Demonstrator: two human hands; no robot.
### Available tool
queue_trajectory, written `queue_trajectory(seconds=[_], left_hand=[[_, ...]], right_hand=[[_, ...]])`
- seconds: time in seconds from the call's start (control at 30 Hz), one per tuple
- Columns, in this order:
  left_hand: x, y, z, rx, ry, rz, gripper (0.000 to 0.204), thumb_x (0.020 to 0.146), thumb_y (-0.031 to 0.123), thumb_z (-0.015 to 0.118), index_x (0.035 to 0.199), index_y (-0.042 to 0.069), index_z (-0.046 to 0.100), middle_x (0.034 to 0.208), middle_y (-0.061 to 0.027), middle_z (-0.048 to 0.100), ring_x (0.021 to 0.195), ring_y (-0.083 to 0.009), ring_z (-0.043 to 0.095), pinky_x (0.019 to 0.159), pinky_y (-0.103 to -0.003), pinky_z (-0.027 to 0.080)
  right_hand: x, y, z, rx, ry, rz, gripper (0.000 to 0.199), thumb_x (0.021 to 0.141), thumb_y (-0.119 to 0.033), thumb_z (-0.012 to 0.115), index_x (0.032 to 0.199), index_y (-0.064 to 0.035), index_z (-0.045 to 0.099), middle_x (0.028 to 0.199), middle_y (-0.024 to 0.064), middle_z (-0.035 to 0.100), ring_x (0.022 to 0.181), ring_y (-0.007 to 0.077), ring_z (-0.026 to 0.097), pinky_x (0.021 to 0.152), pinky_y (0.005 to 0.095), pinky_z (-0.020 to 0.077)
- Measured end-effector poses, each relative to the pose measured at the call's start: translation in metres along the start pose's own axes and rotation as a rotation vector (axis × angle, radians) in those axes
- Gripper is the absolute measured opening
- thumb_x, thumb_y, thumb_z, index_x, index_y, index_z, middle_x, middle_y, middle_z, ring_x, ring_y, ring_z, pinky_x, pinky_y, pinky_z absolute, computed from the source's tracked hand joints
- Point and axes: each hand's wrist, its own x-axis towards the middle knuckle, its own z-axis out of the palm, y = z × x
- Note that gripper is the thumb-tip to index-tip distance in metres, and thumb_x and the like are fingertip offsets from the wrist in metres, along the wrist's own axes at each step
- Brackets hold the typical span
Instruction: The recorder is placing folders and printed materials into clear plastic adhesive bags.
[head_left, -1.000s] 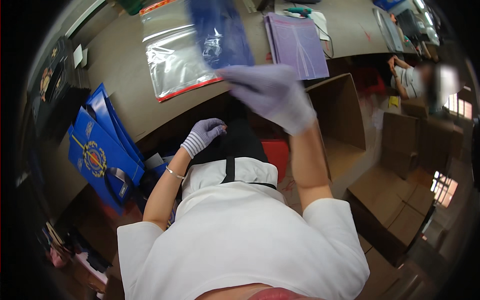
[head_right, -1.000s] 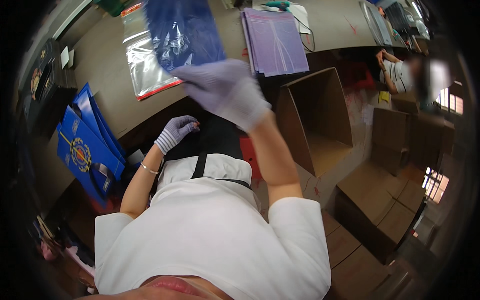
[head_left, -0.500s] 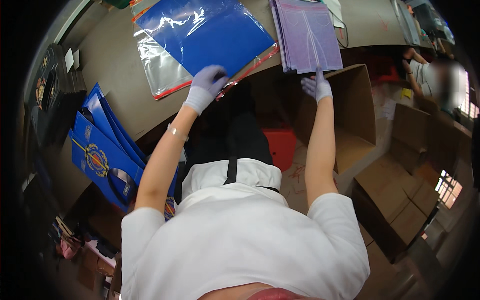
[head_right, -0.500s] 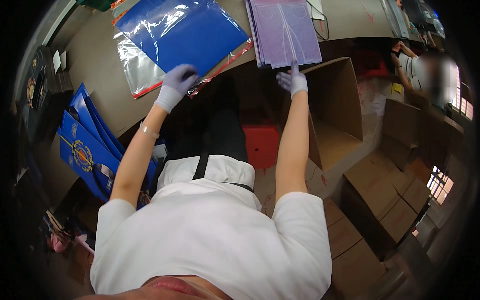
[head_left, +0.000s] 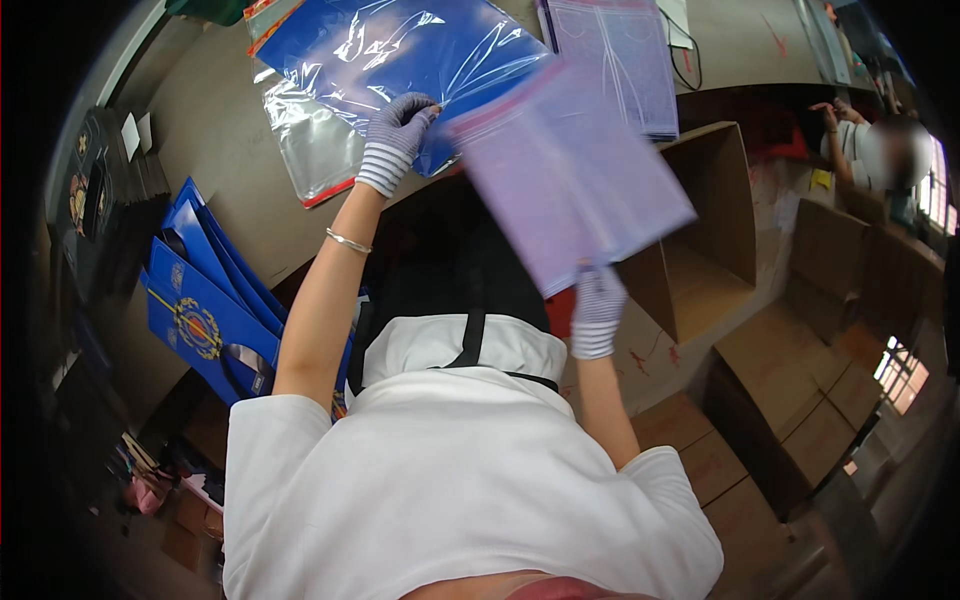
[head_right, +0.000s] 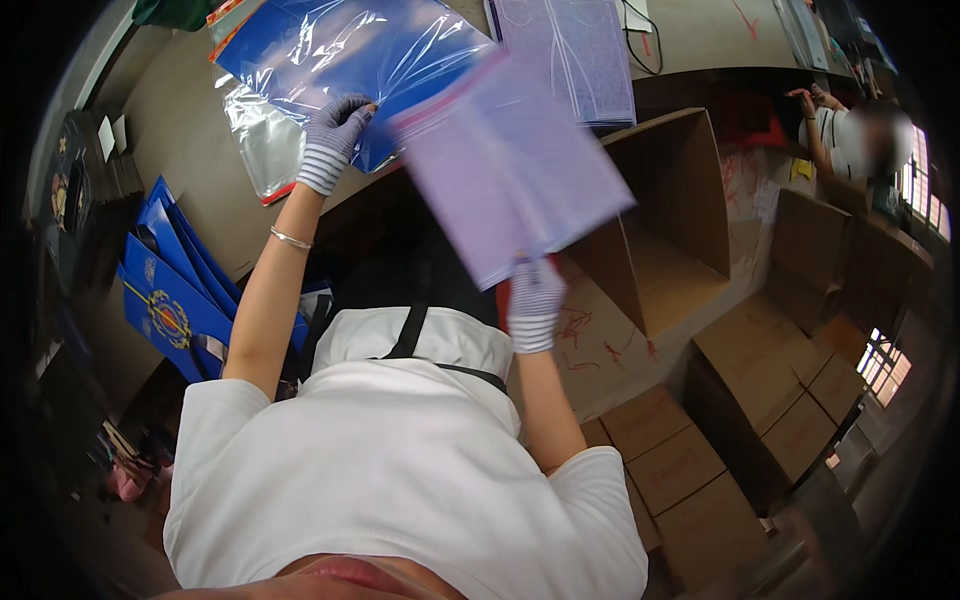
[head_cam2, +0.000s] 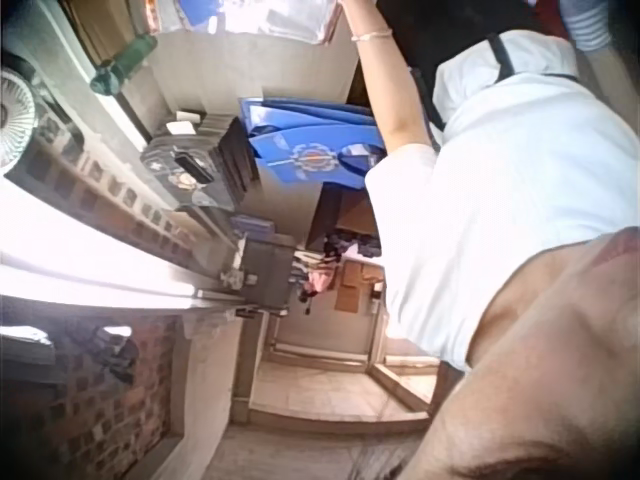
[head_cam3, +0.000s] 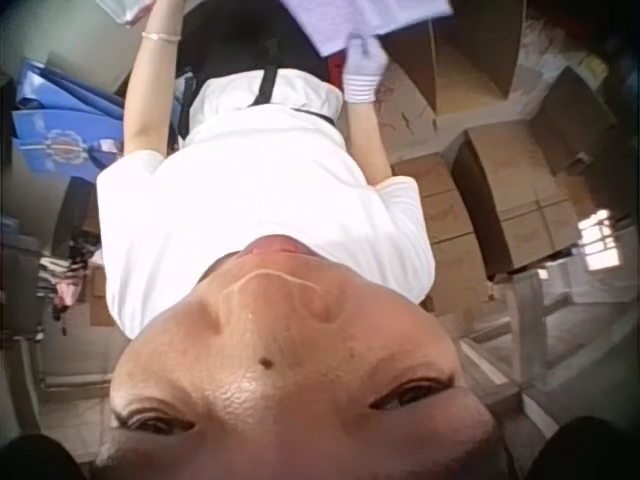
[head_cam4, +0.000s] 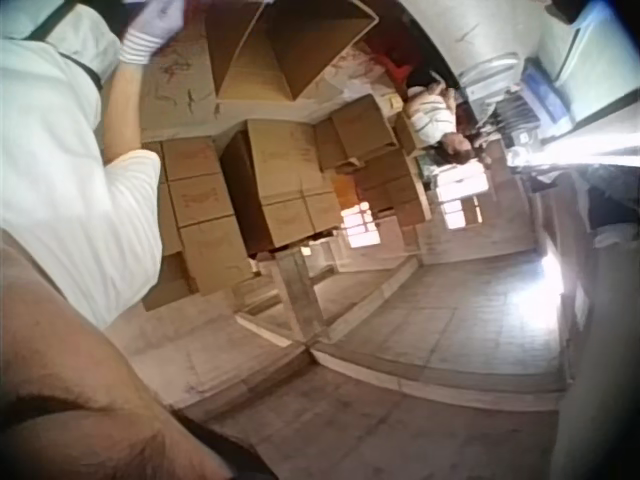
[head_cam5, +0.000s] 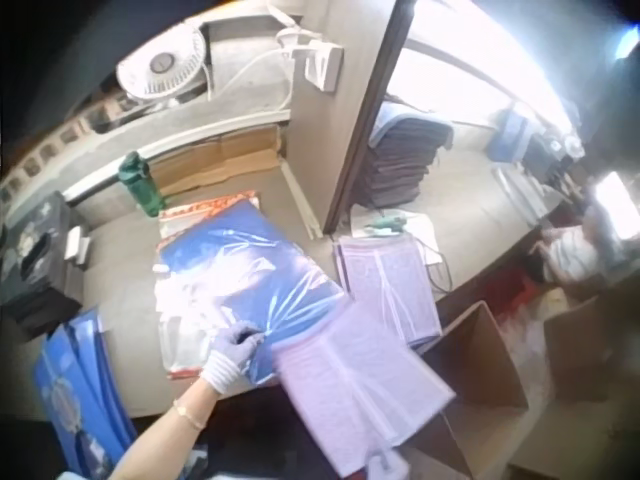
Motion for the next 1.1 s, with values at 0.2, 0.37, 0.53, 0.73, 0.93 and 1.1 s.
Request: queue_trajectory(seconds=[0.2,0.37,0.53,0.73,0.93,1.1], left_hand=[[-0.036,0.020,-0.010,0.131,-0.065,0.229,0.010,0.076,0.002,0.064,0.085,0.001,0.064,0.080,-0.0049,0.061,0.075,-0.0125,0.056,0.072,-0.024,0.046],[-0.069,0.005,-0.014,0.020,-0.185,0.201,0.012,0.076,0.002,0.062,0.088,0.001,0.062,0.083,-0.0072,0.059,0.078,-0.0160,0.057,0.073,-0.025,0.046],[-0.063,-0.064,-0.050,0.121,-0.027,0.082,0.015,0.084,0.012,0.056,0.094,0.002,0.063,0.083,-0.0075,0.064,0.080,-0.0129,0.059,0.074,-0.026,0.046],[-0.147,-0.135,-0.080,-0.287,0.111,-0.698,0.021,0.089,0.019,0.049,0.093,0.004,0.064,0.085,-0.0061,0.066,0.076,-0.0151,0.060,0.066,-0.023,0.046],[-0.159,-0.128,-0.061,-0.538,0.148,-0.712,0.035,0.090,0.035,0.047,0.100,0.005,0.062,0.095,-0.0079,0.064,0.085,-0.0186,0.060,0.078,-0.031,0.047],[-0.152,-0.167,-0.066,-0.319,0.132,-0.449,0.032,0.085,0.027,0.057,0.098,-0.001,0.063,0.090,-0.0074,0.065,0.082,-0.0160,0.060,0.077,-0.025,0.046]], right_hand=[[0.000,-0.031,0.046,0.361,-0.376,0.082,0.022,0.085,-0.014,0.054,0.095,0.0044,0.059,0.073,0.0055,0.056,0.065,0.0083,0.046,0.058,0.0256,0.0400],[0.097,-0.062,0.151,0.743,-0.843,-0.031,0.025,0.088,-0.017,0.050,0.106,-0.0001,0.053,0.089,0.0098,0.060,0.082,0.0184,0.060,0.069,0.0292,0.0481],[0.125,-0.005,0.170,-0.141,-0.893,-0.268,0.020,0.080,-0.016,0.058,0.095,-0.0023,0.060,0.093,0.0129,0.063,0.082,0.0223,0.063,0.073,0.0290,0.0489],[0.049,-0.026,0.181,-0.281,-0.684,-0.880,0.016,0.071,-0.014,0.063,0.087,-0.0095,0.060,0.084,0.0066,0.058,0.083,0.0259,0.055,0.074,0.0354,0.0449],[0.025,-0.040,0.231,-0.560,-0.724,-1.130,0.020,0.071,-0.017,0.063,0.089,-0.0112,0.057,0.083,0.0051,0.057,0.080,0.0253,0.054,0.070,0.0375,0.0435],[0.010,-0.040,0.250,-0.544,-0.717,-1.107,0.016,0.070,-0.018,0.063,0.079,-0.0101,0.053,0.080,0.0056,0.057,0.080,0.0254,0.055,0.070,0.0373,0.0438]])
